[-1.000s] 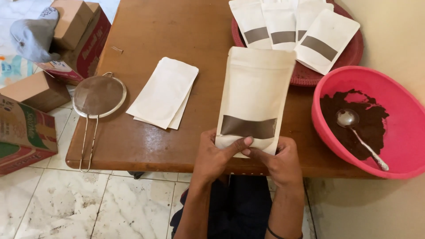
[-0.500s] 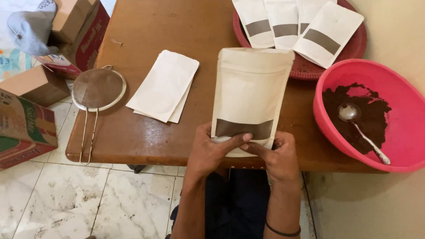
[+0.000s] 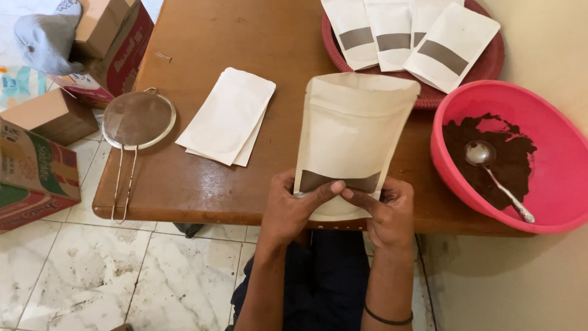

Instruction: Filling coffee pouches with grounds using a spoon and folding the tops to seal them.

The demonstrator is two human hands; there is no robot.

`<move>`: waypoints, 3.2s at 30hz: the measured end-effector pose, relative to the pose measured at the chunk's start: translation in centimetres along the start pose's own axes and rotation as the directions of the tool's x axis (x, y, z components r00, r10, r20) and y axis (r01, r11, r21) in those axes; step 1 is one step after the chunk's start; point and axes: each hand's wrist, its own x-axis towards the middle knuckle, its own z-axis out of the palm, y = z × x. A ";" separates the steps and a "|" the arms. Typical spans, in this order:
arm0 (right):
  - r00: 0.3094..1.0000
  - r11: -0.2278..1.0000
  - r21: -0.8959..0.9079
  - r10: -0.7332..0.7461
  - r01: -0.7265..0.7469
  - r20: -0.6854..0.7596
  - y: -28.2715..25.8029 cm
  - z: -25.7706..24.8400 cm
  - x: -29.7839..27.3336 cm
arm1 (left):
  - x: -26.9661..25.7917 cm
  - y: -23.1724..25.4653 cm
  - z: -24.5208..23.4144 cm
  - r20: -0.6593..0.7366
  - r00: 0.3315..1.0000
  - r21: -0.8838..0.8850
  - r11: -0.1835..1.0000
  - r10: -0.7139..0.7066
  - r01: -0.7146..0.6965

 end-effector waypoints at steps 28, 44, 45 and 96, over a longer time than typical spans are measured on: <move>0.997 1.000 0.000 0.001 -0.001 0.083 1.8 -1.5 1.3 | 1.8 -0.7 -0.3 0.000 1.000 0.031 0.999 0.015 -0.015; 0.993 0.998 -0.039 0.060 -0.056 0.101 1.6 -2.7 1.2 | 1.2 0.4 0.8 0.029 0.997 0.022 0.997 -0.069 0.068; 0.996 0.998 -0.033 0.056 -0.054 0.075 2.1 -3.0 1.3 | 1.1 0.6 0.9 0.033 0.997 0.017 0.997 -0.073 0.073; 0.994 0.981 -0.192 -0.018 -0.003 -0.106 -2.2 0.2 0.0 | 0.5 2.8 2.0 -0.091 0.979 0.117 0.974 -0.182 0.192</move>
